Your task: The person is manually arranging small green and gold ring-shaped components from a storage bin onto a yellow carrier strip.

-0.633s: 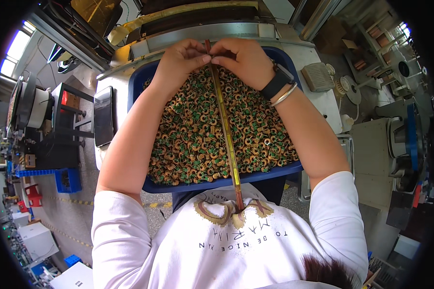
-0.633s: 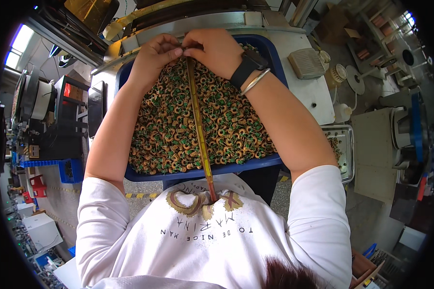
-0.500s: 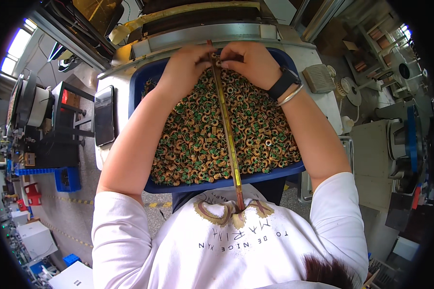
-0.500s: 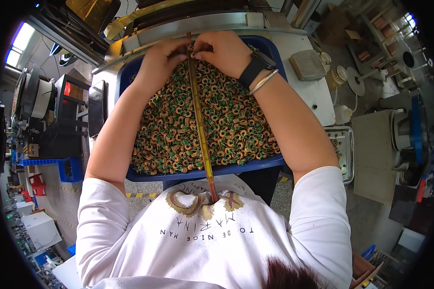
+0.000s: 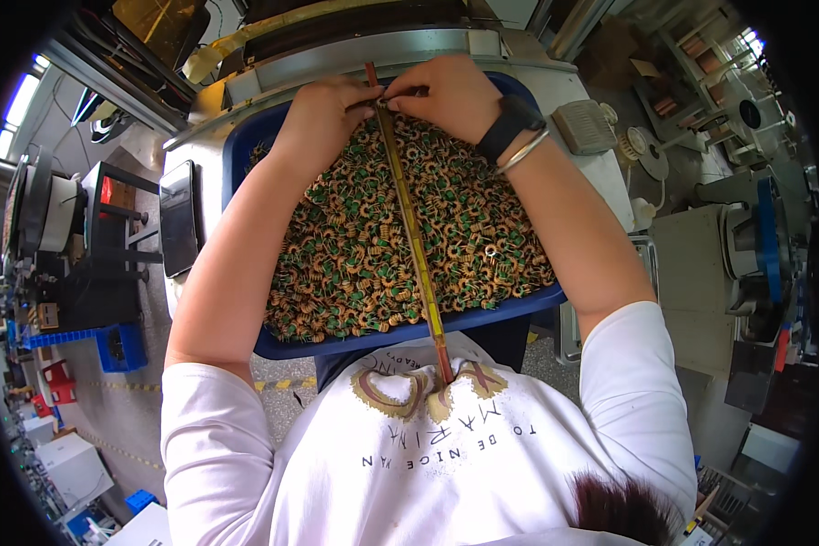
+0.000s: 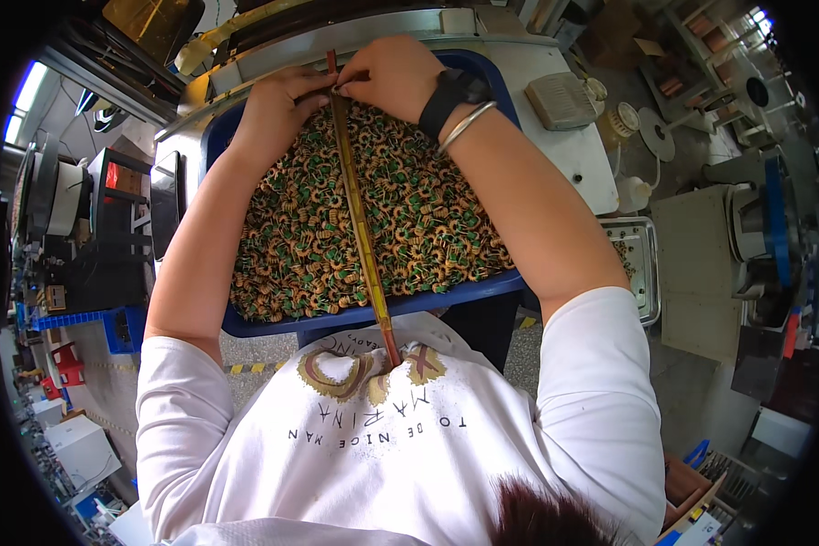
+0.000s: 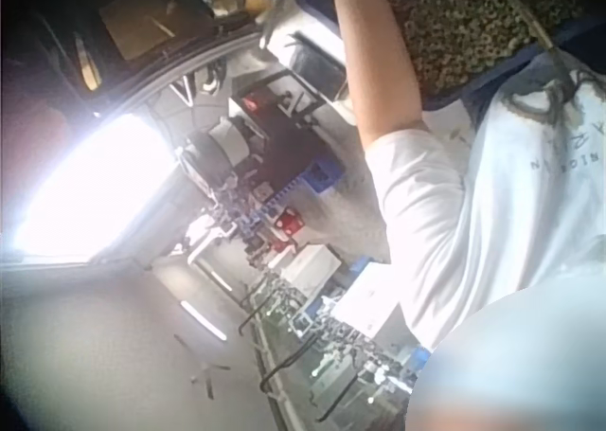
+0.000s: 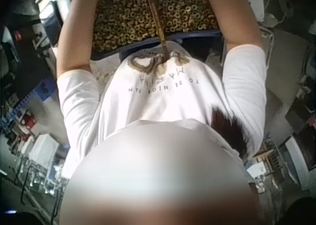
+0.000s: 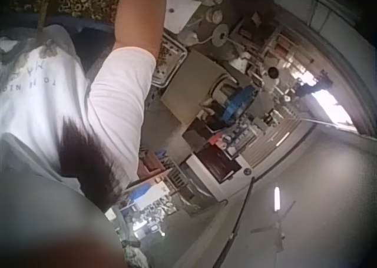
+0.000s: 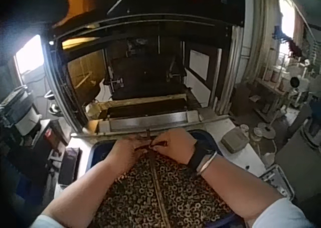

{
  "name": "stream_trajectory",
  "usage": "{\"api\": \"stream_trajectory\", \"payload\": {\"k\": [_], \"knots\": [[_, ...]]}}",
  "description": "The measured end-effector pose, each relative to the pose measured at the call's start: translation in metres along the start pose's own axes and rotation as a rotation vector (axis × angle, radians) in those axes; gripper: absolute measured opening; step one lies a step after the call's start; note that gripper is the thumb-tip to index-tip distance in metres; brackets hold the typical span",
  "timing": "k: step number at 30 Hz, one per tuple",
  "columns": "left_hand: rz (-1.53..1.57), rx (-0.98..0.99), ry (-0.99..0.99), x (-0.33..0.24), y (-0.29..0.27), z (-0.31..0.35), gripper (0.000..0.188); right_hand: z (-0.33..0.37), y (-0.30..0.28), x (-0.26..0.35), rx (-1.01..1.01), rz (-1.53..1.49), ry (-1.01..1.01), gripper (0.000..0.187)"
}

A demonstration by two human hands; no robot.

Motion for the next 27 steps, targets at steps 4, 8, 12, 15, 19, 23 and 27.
{"api": "stream_trajectory", "payload": {"k": [4, 8, 12, 15, 19, 23, 27], "knots": [[0.137, -0.097, -0.312, -0.001, -0.021, -0.003, 0.03, 0.012, -0.035, -0.004, 0.012, -0.034, 0.003, 0.017], [-0.166, 0.346, -0.349, 0.013, -0.047, 0.012, 0.035, 0.034, -0.051, 0.001, 0.225, 0.043, -0.012, 0.018], [-0.361, 0.388, -0.288, 0.012, -0.019, 0.026, 0.032, 0.059, -0.037, 0.014, 0.291, 0.151, 0.153, 0.022], [-0.255, 0.315, -0.261, 0.021, -0.014, 0.028, 0.032, 0.074, -0.023, 0.022, 0.299, 0.187, 0.202, 0.023], [-0.094, 0.334, -0.348, 0.029, -0.017, 0.028, 0.031, 0.081, -0.014, 0.021, 0.141, 0.114, 0.077, 0.021], [-0.053, 0.404, -0.413, 0.027, -0.022, 0.023, 0.025, 0.08, -0.023, 0.023, 0.067, -0.027, 0.217, 0.018], [-0.039, 0.424, -0.522, 0.033, -0.025, 0.022, 0.023, 0.074, -0.026, 0.012, 0.069, -0.104, 0.217, 0.014]]}}
Point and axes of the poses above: each hand's wrist, its own z-axis away from the middle knuckle, its own y-axis out of the palm, x = y × z, the point moved 1 cm from there along -z, towards the middle knuckle, and after that the axes turned 7 degrees about x, right-handed, at the moved point
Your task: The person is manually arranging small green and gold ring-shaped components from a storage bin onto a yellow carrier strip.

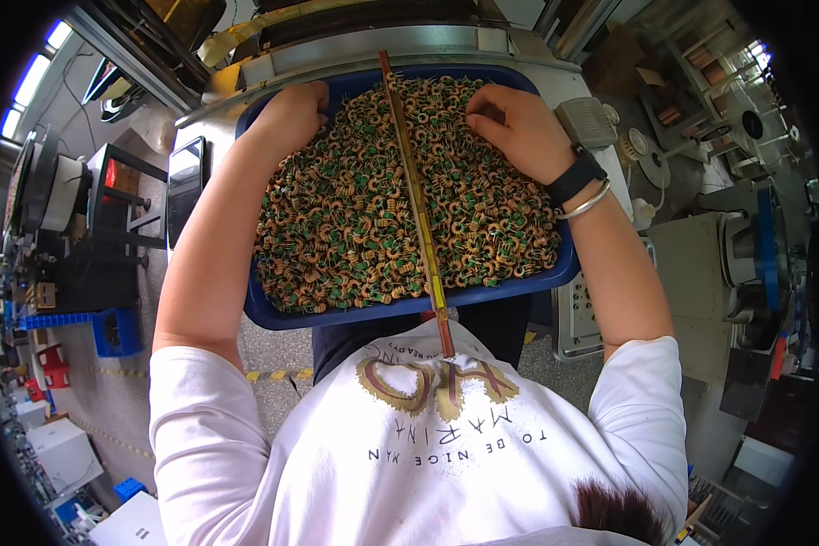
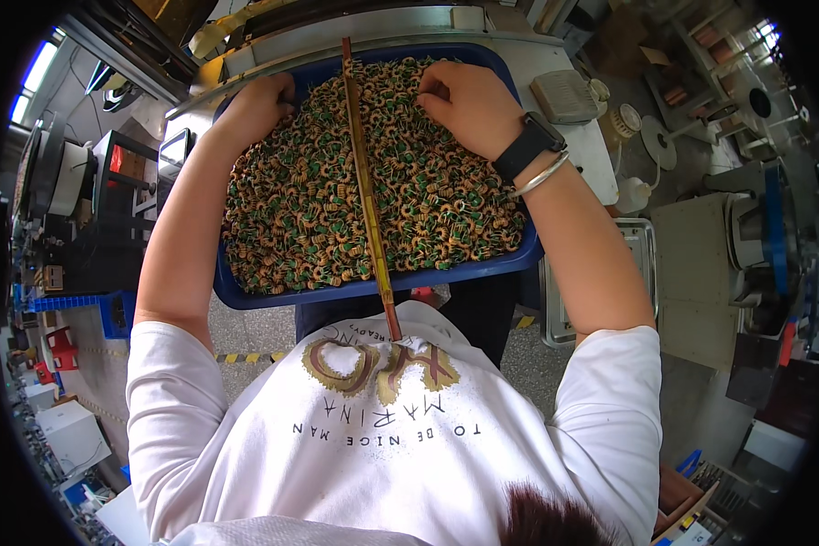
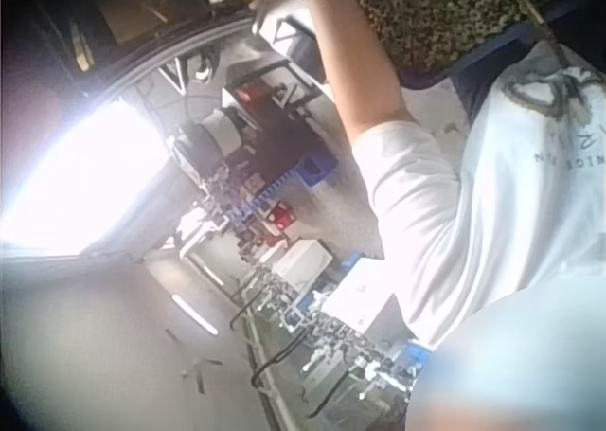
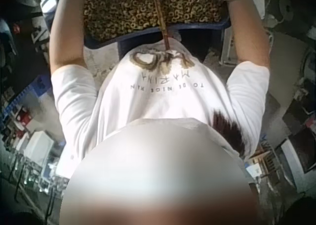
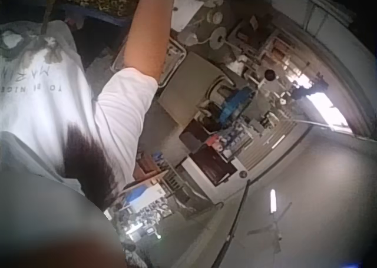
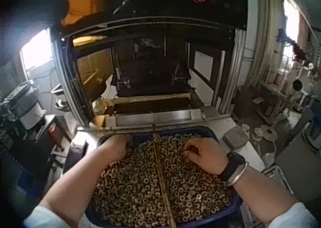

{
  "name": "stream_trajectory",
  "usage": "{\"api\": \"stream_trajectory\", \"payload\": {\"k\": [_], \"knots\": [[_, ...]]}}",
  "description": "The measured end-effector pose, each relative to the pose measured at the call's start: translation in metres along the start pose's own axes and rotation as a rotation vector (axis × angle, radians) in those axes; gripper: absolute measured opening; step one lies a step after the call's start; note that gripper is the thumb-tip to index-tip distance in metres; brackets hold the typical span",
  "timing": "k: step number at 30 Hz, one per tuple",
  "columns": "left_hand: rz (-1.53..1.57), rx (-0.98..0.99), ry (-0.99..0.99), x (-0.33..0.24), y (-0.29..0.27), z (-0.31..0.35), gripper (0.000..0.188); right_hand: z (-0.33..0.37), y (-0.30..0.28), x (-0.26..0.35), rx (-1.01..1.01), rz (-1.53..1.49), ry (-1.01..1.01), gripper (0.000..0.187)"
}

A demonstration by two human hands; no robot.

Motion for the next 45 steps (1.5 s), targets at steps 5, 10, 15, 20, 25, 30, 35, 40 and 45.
{"api": "stream_trajectory", "payload": {"k": [5, 10, 15, 20, 25, 30, 35, 40, 45], "knots": [[-0.008, -0.373, 0.242, -0.02, 0.002, 0.011, 0.022, -0.021, 0.007, -0.004, 0.047, -0.084, -0.086, 0.014], [0.062, -0.397, 0.568, -0.047, 0.002, 0.012, 0.02, -0.051, 0.023, 0.009, 0.05, -0.216, -0.15, 0.016], [-0.12, -0.43, 0.79, -0.044, 0.015, 0.01, 0.023, -0.057, 0.031, 0.01, 0.031, -0.077, -0.184, 0.014], [-0.179, -0.336, 0.575, -0.058, 0.019, 0.02, 0.028, -0.054, 0.033, 0.011, 0.031, -0.141, -0.154, 0.015], [-0.047, -0.23, 0.394, -0.068, 0.02, 0.022, 0.024, -0.061, 0.036, 0.003, 0.001, -0.082, -0.149, 0.018], [0.197, -0.398, 0.595, -0.048, 0.023, 0.016, 0.011, -0.058, 0.033, 0.009, -0.072, 0.025, -0.167, 0.025], [0.584, -0.335, 0.463, -0.051, 0.013, 0.015, 0.025, -0.046, 0.029, 0.023, -0.086, -0.175, -0.188, 0.023], [0.647, -0.196, 0.389, -0.052, 0.018, 0.012, 0.04, -0.043, 0.024, 0.019, -0.039, -0.143, -0.203, 0.021], [-0.063, -0.318, 0.544, -0.052, 0.024, 0.009, 0.051, -0.041, 0.03, 0.018, 0.057, -0.14, -0.101, 0.019]]}}
Point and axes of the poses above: each hand's wrist, its own z-axis away from the middle knuckle, its own y-axis out of the palm, x = y × z, the point moved 1 cm from there along -z, towards the middle knuckle, and after that the axes turned 7 degrees about x, right-handed, at the moved point
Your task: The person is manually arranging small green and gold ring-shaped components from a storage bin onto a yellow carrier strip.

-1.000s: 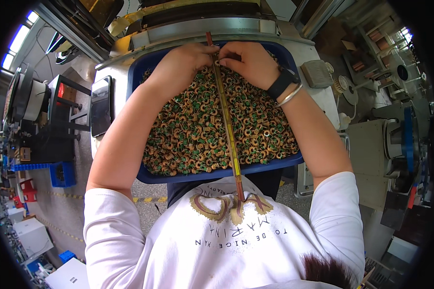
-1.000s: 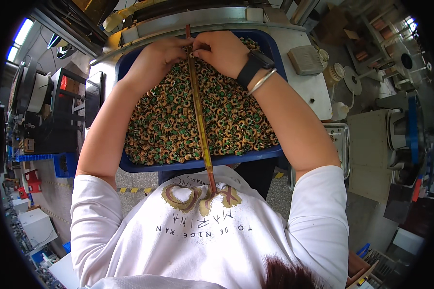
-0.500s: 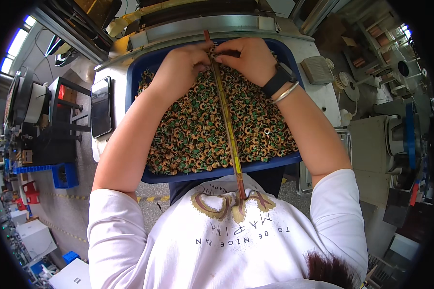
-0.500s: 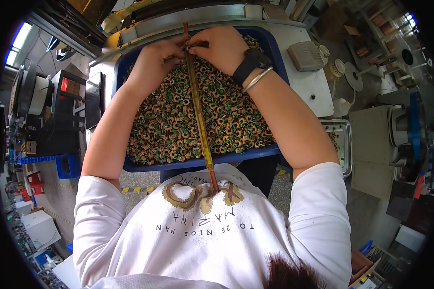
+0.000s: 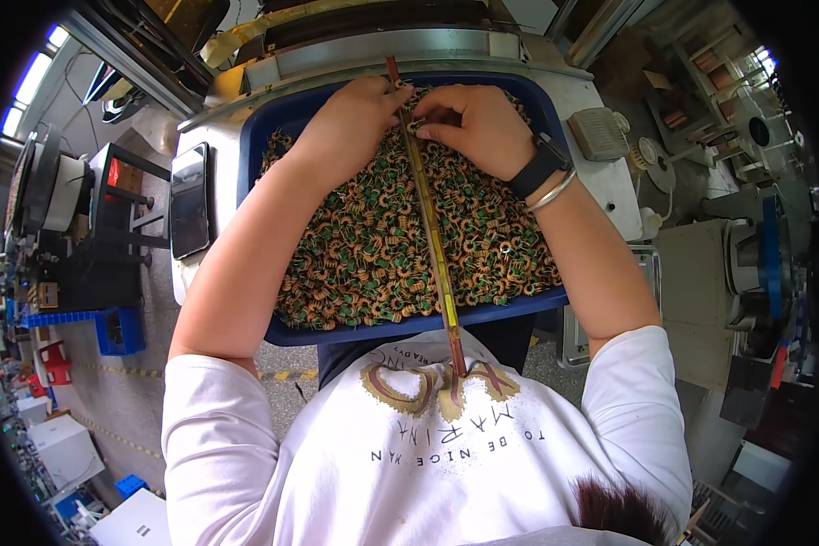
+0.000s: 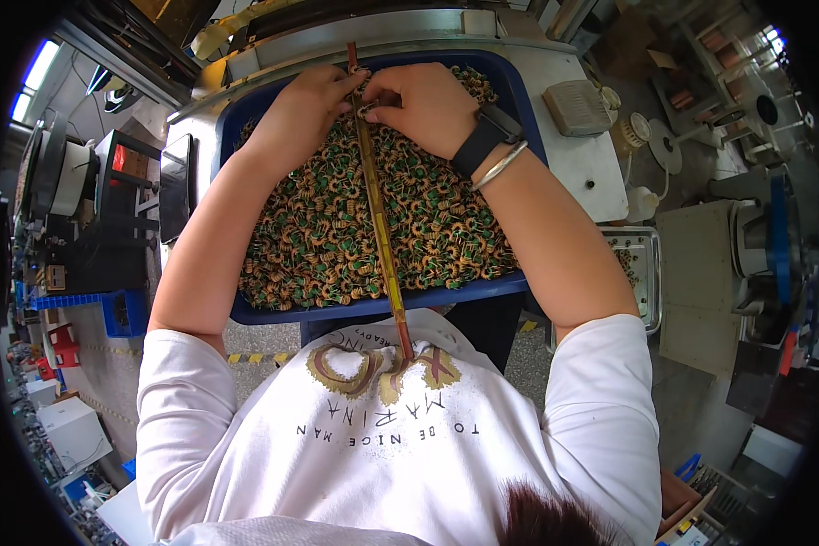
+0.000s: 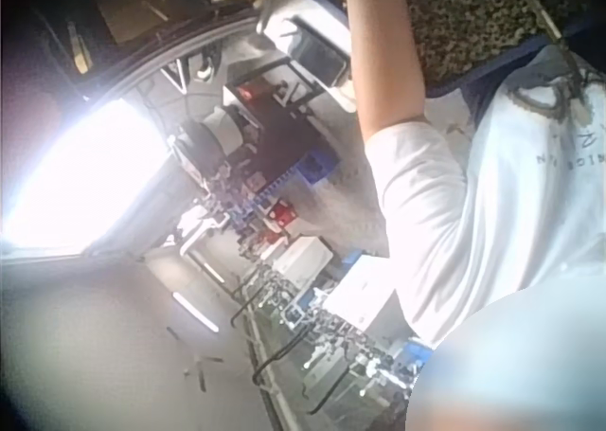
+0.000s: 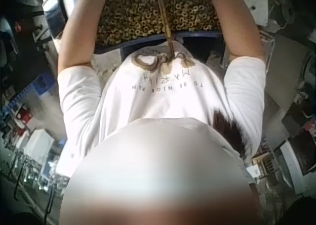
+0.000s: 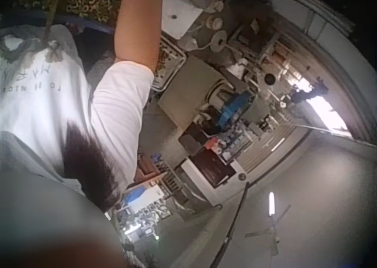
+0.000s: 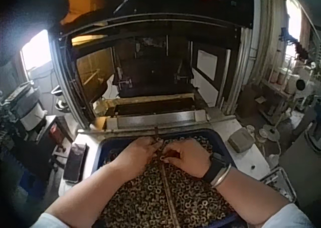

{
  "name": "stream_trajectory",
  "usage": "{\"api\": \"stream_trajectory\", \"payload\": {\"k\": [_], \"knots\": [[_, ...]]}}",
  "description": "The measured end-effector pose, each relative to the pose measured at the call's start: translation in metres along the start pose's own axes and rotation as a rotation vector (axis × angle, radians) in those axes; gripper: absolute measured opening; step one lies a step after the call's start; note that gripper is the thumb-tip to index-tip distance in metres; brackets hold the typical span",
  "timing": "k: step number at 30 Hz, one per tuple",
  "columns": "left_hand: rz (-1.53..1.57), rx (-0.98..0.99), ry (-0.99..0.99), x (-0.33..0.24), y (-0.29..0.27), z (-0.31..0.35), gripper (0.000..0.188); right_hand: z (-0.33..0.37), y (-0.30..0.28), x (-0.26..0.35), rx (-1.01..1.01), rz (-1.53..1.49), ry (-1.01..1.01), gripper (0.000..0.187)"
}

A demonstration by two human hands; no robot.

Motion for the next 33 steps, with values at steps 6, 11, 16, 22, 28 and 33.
{"api": "stream_trajectory", "payload": {"k": [6, 11, 16, 22, 28, 33], "knots": [[0.015, 0.026, -0.117, -0.008, 0.004, -0.002, 0.051, 0.0, 0.001, 0.003, 0.007, -0.005, -0.028, 0.018], [-0.035, -0.032, -0.117, -0.01, 0.008, -0.003, 0.049, -0.01, 0.003, -0.004, -0.047, 0.063, -0.039, 0.018], [0.095, -0.045, -0.051, 0.001, -0.003, 0.004, 0.043, -0.007, -0.009, 0.002, -0.061, 0.182, -0.016, 0.021], [0.008, 0.132, -0.428, 0.02, -0.037, 0.017, 0.034, 0.02, -0.068, -0.018, -0.215, 0.176, 0.077, 0.025], [-0.121, 0.096, -0.267, 0.049, -0.005, 0.029, 0.034, 0.04, -0.061, -0.044, -0.052, 0.291, 0.157, 0.021], [0.251, 0.229, -0.423, 0.063, -0.011, 0.024, 0.028, 0.045, -0.041, -0.028, 0.017, 0.426, 0.211, 0.02]]}}
Point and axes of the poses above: each hand's wrist, its own z-axis away from the middle knuckle, its own y-axis out of the palm, x = y × z, the point moved 1 cm from there along -z, towards the middle knuckle, and after that the axes turned 7 degrees about x, right-handed, at the moved point
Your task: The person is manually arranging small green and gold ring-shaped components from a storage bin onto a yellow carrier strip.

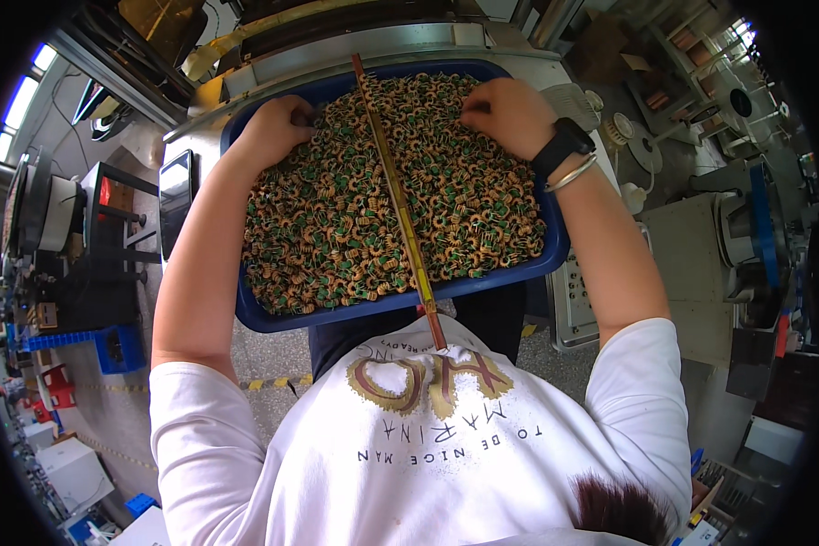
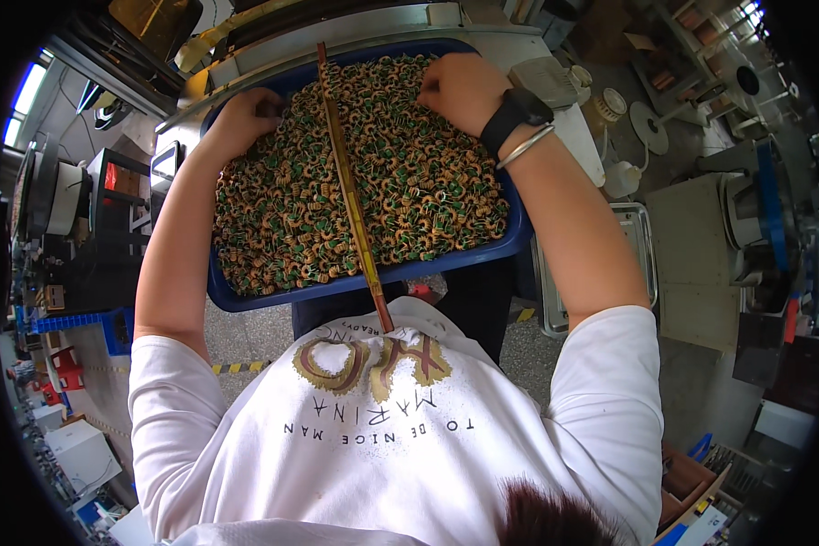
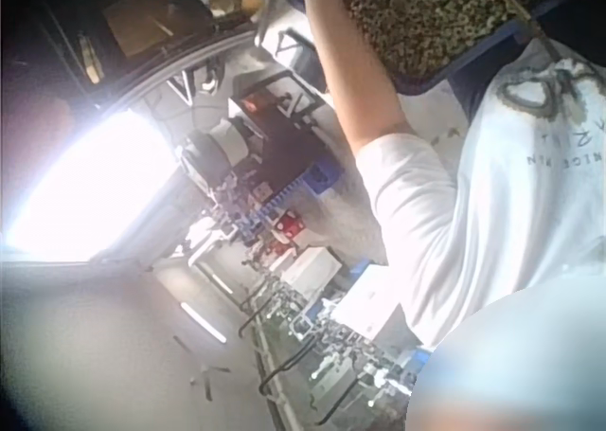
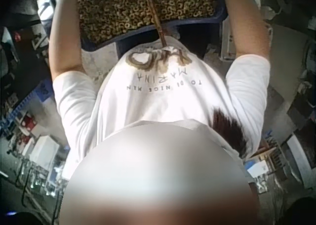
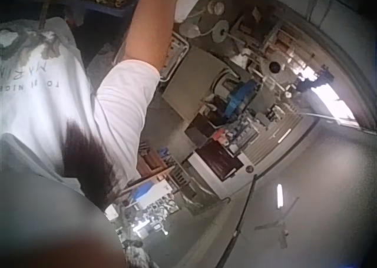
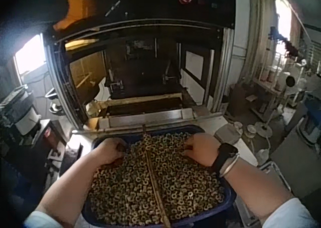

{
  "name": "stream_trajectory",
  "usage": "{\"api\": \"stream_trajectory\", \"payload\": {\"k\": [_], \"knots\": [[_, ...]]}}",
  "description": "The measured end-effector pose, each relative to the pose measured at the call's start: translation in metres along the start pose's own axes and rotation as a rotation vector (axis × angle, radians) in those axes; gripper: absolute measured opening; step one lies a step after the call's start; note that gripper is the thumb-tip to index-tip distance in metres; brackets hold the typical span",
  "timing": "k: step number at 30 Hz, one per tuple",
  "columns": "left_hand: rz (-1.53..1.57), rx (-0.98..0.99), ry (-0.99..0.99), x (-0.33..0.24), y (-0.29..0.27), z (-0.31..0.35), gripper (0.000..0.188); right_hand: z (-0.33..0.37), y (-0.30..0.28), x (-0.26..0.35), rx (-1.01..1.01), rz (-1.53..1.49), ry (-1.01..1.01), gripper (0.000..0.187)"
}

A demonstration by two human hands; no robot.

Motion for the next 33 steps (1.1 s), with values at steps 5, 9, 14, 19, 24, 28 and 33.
{"api": "stream_trajectory", "payload": {"k": [5, 9, 14, 19, 24, 28, 33], "knots": [[-0.056, -0.116, 0.003, -0.006, 0.01, -0.006, 0.026, 0.004, 0.015, 0.001, -0.069, 0.146, -0.082, 0.018], [-0.007, -0.111, 0.063, -0.004, 0.009, -0.006, 0.025, 0.005, 0.015, -0.002, -0.038, 0.094, -0.15, 0.018], [0.016, -0.137, 0.015, -0.014, 0.002, 0.004, 0.025, 0.004, 0.007, -0.004, 0.075, -0.106, -0.119, 0.019], [-0.206, -0.39, 0.0, -0.018, 0.001, 0.011, 0.025, -0.005, 0.002, 0.005, -0.087, -0.241, -0.08, 0.014], [-0.161, -0.405, 0.3, -0.051, -0.002, 0.02, 0.023, -0.022, 0.008, 0.036, 0.016, -0.485, -0.188, 0.017], [-0.021, -0.332, 0.423, -0.072, 0.01, 0.023, 0.022, -0.029, 0.017, 0.057, 0.086, -0.539, -0.174, 0.018], [-0.153, -0.317, 0.509, -0.068, 0.018, 0.025, 0.025, -0.026, 0.02, 0.053, 0.067, -0.51, -0.196, 0.017]]}}
Point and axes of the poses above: each hand's wrist, its own z-axis away from the middle knuckle, its own y-axis out of the palm, x = y × z, the point moved 1 cm from there along -z, towards the middle knuckle, and after that the axes turned 7 degrees about x, right-handed, at the moved point
